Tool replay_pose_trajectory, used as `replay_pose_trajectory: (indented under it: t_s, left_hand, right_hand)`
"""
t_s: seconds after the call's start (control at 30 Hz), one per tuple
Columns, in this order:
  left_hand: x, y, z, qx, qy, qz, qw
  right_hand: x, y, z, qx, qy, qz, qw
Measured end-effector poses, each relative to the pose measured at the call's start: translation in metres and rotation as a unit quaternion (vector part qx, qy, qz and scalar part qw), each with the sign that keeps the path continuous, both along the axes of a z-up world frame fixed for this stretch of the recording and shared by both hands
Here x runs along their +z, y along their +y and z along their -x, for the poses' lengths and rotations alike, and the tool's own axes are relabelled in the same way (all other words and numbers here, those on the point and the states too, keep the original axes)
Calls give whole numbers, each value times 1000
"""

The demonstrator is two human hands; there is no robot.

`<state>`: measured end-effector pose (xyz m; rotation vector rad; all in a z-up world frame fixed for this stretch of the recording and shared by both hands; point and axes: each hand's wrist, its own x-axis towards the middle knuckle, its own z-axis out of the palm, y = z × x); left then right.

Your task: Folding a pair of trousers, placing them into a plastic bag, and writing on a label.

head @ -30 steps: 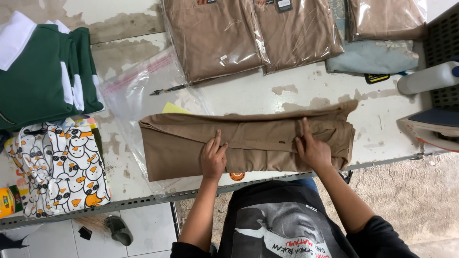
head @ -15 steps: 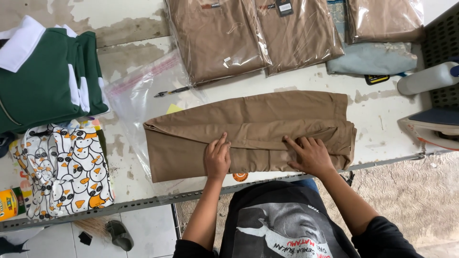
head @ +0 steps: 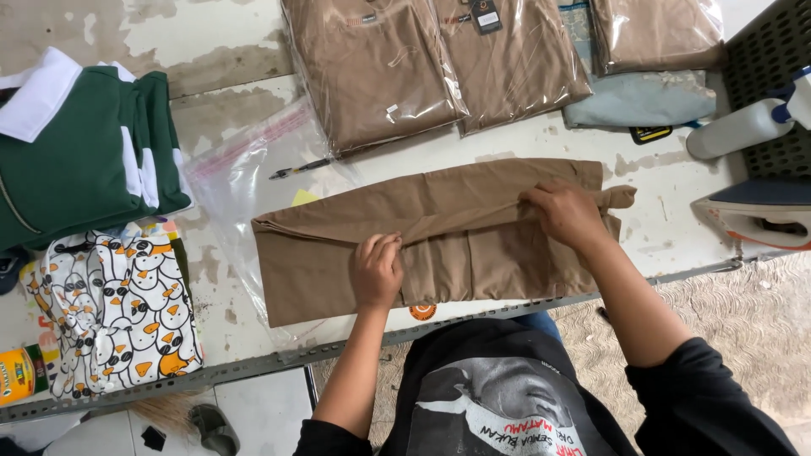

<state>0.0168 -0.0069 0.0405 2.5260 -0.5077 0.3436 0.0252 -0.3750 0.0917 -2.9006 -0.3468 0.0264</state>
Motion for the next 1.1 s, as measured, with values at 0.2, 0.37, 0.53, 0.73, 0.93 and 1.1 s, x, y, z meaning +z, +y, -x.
replay_pose_trajectory:
  t_s: [0.2, 0.37, 0.53, 0.73, 0.93, 1.1]
  left_hand:
    - [11, 3, -5, -7, -32, 10, 999]
    - [-8, 9, -2, -14, -3, 27, 1000]
    - [-42, 5, -22, -1, 98, 80, 992]
    - [-34, -9, -66, -9, 201, 78, 976]
    - [-41, -17, -86, -3, 190, 66, 979]
    - [-39, -21, -91, 26, 147, 45, 988]
  right_hand:
    - [6, 0, 7, -11, 16, -23, 1000]
    - [-4, 2, 37, -37, 60, -37, 997]
    - [6, 17, 34, -68, 93, -91, 989]
    - [1, 12, 6, -55, 91, -31, 994]
    - [-38, 5, -28, -81, 8, 66, 995]
    - [-57, 8, -51, -99, -16, 100, 990]
